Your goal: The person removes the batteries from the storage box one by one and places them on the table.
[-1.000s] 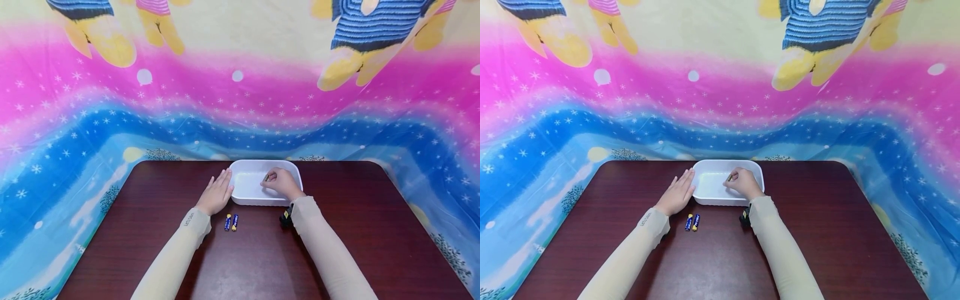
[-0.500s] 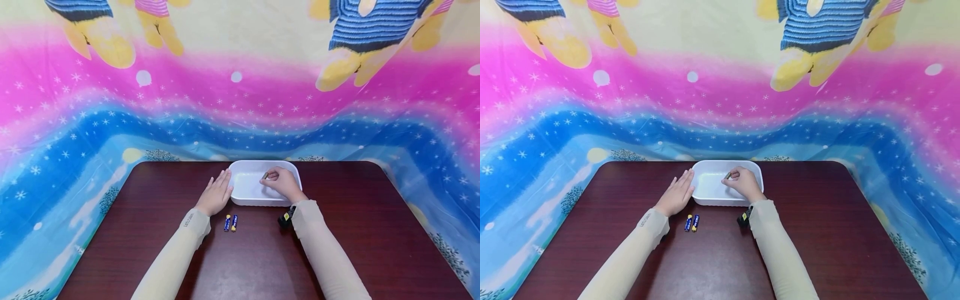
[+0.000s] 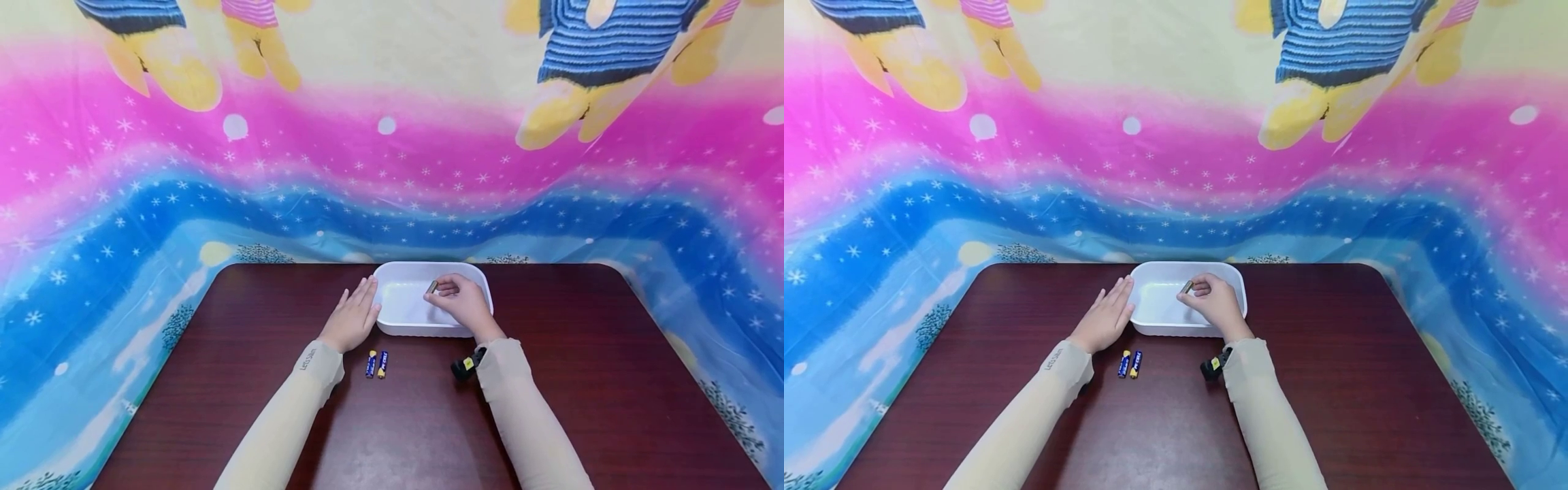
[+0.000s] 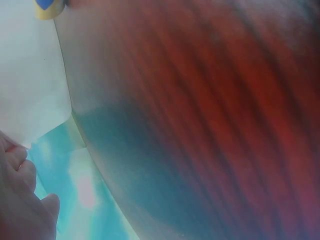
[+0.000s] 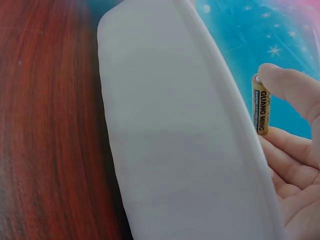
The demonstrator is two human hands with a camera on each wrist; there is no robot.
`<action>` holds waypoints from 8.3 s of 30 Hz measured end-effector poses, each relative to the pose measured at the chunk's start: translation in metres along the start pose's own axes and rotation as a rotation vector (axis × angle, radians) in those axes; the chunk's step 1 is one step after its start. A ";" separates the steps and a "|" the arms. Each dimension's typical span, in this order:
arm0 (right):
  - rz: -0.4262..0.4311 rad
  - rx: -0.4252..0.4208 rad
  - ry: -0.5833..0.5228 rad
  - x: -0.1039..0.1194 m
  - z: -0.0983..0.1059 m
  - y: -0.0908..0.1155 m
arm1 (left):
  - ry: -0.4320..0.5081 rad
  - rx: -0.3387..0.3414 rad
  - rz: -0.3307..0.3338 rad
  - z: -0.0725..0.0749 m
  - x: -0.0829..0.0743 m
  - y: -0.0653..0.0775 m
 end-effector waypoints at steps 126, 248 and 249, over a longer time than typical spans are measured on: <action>0.137 0.159 -0.158 0.009 -0.097 0.094 | -0.100 0.010 -0.020 0.002 -0.003 -0.001; 0.209 0.015 -0.047 0.042 -0.062 0.095 | -0.114 -0.014 -0.014 0.001 -0.001 -0.001; 0.216 0.013 -0.052 0.044 -0.059 0.095 | -0.112 -0.018 -0.017 0.001 -0.001 -0.001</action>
Point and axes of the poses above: each hand's wrist, its own y-axis away from the middle knuckle, its own z-axis out of the back of the hand, x = y × z, the point moved 9 cm from there along -y, towards the middle knuckle, and after that the axes turned 3 degrees about y, right-handed, at the moved point
